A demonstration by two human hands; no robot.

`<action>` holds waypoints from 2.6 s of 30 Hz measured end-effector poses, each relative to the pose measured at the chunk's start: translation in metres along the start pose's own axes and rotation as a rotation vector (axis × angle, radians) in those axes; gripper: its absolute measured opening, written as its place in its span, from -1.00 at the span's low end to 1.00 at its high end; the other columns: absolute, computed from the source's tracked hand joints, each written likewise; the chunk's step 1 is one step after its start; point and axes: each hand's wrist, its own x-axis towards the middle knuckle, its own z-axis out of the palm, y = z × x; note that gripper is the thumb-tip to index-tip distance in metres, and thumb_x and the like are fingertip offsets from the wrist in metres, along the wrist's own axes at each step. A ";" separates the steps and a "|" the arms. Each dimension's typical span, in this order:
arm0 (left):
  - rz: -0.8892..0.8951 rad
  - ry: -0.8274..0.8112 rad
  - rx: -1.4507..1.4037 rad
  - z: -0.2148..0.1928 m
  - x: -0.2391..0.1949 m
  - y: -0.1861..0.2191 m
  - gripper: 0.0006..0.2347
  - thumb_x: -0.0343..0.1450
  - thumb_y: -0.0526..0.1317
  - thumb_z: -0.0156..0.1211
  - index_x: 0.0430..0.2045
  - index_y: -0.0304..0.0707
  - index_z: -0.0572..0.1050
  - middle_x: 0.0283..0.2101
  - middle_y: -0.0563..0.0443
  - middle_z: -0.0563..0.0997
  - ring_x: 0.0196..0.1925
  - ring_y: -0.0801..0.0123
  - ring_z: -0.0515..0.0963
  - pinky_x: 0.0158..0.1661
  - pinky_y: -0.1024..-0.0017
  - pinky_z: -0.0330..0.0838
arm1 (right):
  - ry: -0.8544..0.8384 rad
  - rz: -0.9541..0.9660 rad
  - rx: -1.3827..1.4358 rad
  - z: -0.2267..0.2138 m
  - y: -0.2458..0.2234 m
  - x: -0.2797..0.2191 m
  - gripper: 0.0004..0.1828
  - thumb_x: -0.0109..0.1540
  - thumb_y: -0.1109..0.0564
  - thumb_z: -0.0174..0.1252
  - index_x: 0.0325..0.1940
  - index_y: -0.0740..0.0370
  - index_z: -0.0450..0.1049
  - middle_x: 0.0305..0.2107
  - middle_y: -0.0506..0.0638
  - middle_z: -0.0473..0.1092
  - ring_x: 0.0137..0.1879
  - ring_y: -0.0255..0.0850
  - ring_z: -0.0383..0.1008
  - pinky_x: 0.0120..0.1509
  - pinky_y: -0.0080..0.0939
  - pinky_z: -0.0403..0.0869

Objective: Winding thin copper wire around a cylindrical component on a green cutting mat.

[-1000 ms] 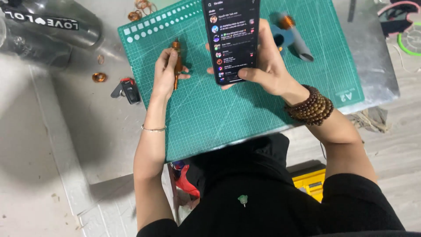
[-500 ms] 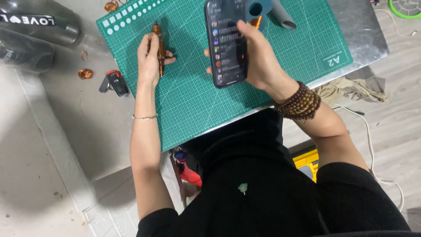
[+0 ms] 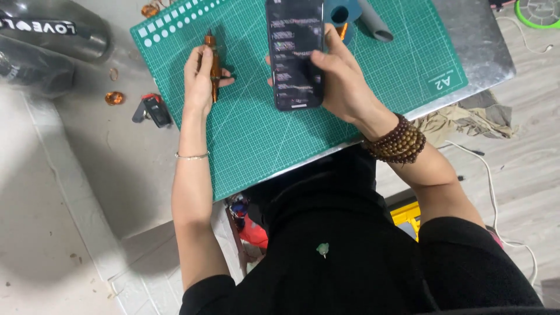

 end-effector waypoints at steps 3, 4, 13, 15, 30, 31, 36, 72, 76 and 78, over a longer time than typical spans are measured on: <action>-0.001 0.005 -0.002 -0.001 -0.003 -0.003 -0.80 0.44 -0.08 -0.11 -0.27 -0.21 0.29 -0.46 0.08 0.31 -0.50 0.47 0.53 -0.39 0.41 0.66 | -0.118 -0.045 0.001 -0.004 0.004 -0.007 -0.56 0.27 0.07 0.05 0.14 0.13 0.03 0.13 0.22 0.15 0.28 0.11 0.26 0.33 0.21 0.41; -0.009 0.017 0.003 -0.001 -0.001 -0.003 -0.79 0.44 -0.07 -0.11 -0.26 -0.22 0.29 -0.47 0.08 0.31 -0.50 0.47 0.53 -0.40 0.41 0.67 | -0.147 -0.046 0.025 -0.005 0.004 -0.007 -0.54 0.26 0.13 0.05 0.17 0.13 0.02 0.15 0.25 0.14 0.29 0.13 0.25 0.34 0.21 0.40; -0.008 0.017 -0.047 -0.003 0.003 -0.007 -0.79 0.43 -0.07 -0.06 -0.29 -0.21 0.26 -0.48 0.08 0.32 -0.53 0.47 0.53 -0.45 0.42 0.65 | -0.303 -0.057 -0.123 -0.008 -0.008 -0.012 -0.25 0.25 0.36 0.01 0.35 -0.07 -0.22 0.32 0.44 -0.03 0.27 0.43 0.27 -0.04 0.13 0.58; 0.006 0.008 -0.025 -0.002 0.000 -0.003 -0.78 0.43 -0.06 -0.07 -0.29 -0.21 0.27 -0.49 0.08 0.32 -0.52 0.46 0.54 -0.43 0.42 0.65 | -0.332 -0.059 -0.151 -0.007 -0.008 -0.010 -0.23 0.25 0.40 0.00 0.35 -0.08 -0.22 0.32 0.43 -0.04 0.28 0.40 0.27 -0.01 0.15 0.58; 0.044 -0.041 -0.078 -0.008 0.003 -0.017 -0.77 0.42 -0.05 -0.03 -0.29 -0.22 0.28 -0.46 0.06 0.30 -0.48 0.43 0.58 -0.45 0.51 0.65 | -0.407 -0.073 -0.175 0.005 -0.011 -0.006 -0.36 0.30 0.37 -0.08 0.31 -0.08 -0.18 0.29 0.46 -0.03 0.22 0.40 0.30 0.03 0.17 0.58; 0.061 -0.041 -0.051 -0.009 0.004 -0.016 -0.76 0.42 -0.03 -0.04 -0.29 -0.21 0.28 -0.46 0.07 0.31 -0.48 0.44 0.58 -0.44 0.49 0.66 | -0.417 -0.077 -0.173 0.005 -0.011 -0.004 -0.36 0.31 0.39 -0.10 0.32 -0.08 -0.17 0.28 0.47 -0.03 0.20 0.41 0.32 0.03 0.18 0.59; 0.072 -0.058 -0.050 -0.010 0.002 -0.019 -0.75 0.41 -0.01 -0.03 -0.29 -0.20 0.28 -0.46 0.07 0.31 -0.47 0.43 0.59 -0.43 0.49 0.66 | -0.393 -0.109 -0.176 0.005 -0.003 -0.001 -0.44 0.31 0.38 -0.14 0.29 0.01 -0.14 0.23 0.45 0.01 0.23 0.38 0.28 -0.04 0.15 0.61; 0.116 -0.095 -0.028 -0.013 0.006 -0.018 -0.75 0.40 0.02 -0.01 -0.34 -0.15 0.27 -0.50 0.09 0.33 -0.45 0.42 0.59 -0.38 0.46 0.66 | -0.310 -0.183 -0.279 0.024 0.006 0.003 -0.57 0.37 0.22 -0.09 0.23 0.03 -0.10 0.12 0.51 0.12 -0.02 0.35 0.45 -0.36 -0.04 0.61; 0.094 -0.081 -0.042 -0.011 0.005 -0.020 -0.76 0.40 -0.01 0.00 -0.32 -0.17 0.28 -0.48 0.09 0.33 -0.44 0.43 0.59 -0.39 0.47 0.66 | -0.343 -0.156 -0.157 0.016 0.012 0.004 -0.55 0.36 0.16 -0.13 0.30 0.04 -0.07 0.16 0.47 0.09 0.13 0.44 0.37 -0.29 0.10 0.61; 0.089 -0.078 -0.034 -0.011 0.005 -0.018 -0.75 0.39 0.01 0.00 -0.32 -0.16 0.28 -0.48 0.10 0.33 -0.44 0.43 0.59 -0.39 0.46 0.67 | -0.334 -0.153 -0.134 0.014 0.014 0.003 -0.58 0.39 0.16 -0.17 0.31 0.02 -0.07 0.19 0.41 0.04 0.22 0.44 0.29 -0.27 0.15 0.61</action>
